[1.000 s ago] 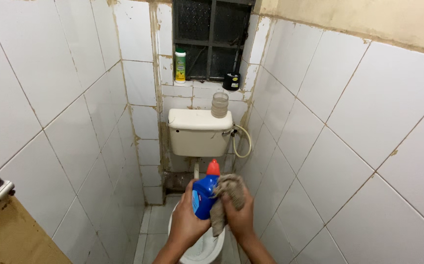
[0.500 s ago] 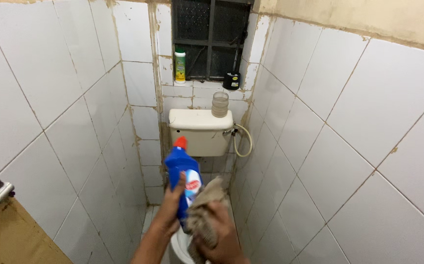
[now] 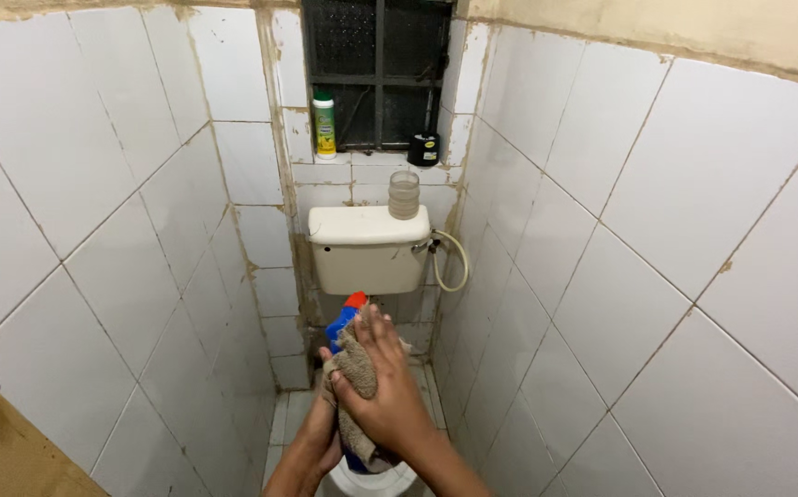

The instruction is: The person rinses a toilet brush under running water, then wipes the toilet seat and rim with a cloth. They leave the bathroom to retrieve a bottle of toilet cleaner, return, and wipe the bottle with the cloth.

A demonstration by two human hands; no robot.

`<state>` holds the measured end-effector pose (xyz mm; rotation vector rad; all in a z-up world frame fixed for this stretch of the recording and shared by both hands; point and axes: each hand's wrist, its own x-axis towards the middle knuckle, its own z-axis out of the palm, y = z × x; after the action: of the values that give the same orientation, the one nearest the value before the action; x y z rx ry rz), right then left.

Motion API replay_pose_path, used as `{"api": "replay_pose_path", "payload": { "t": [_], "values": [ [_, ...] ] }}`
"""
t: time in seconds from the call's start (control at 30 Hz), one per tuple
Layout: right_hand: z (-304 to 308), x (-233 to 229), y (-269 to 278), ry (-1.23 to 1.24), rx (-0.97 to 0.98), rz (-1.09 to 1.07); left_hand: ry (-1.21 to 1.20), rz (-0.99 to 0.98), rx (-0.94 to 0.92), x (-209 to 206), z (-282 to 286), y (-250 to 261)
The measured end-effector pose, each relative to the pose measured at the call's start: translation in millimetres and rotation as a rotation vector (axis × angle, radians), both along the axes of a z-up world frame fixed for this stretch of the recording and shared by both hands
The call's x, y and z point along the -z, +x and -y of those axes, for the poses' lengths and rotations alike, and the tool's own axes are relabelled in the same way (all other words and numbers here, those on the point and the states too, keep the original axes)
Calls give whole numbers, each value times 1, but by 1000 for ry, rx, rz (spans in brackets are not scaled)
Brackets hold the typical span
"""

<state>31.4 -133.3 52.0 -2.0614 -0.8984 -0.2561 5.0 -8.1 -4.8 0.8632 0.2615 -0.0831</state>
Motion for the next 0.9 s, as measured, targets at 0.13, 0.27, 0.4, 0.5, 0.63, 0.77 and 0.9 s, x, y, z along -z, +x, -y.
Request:
{"api": "replay_pose_path", "payload": {
  "t": [0.13,0.27,0.4,0.5,0.63,0.77,0.9],
  "values": [
    [10,17,-15,-53,-150,-39,-33,-99,-116,-9,-12,3],
    [28,54,-29,-166,-342,167,35,135,-200,2,-39,14],
    [29,68,-30,-26,-347,19,73,185,-132,28,-39,12],
    [29,49,-24,105,-247,11,180,66,-22,29,-24,9],
    [23,24,6,169,-181,3,170,41,-67,13,-5,4],
    [18,34,50,469,-232,-459,228,79,38,3,-4,-2],
    [20,55,66,568,-267,-865,303,95,-126,8,-1,7]
  ]
}}
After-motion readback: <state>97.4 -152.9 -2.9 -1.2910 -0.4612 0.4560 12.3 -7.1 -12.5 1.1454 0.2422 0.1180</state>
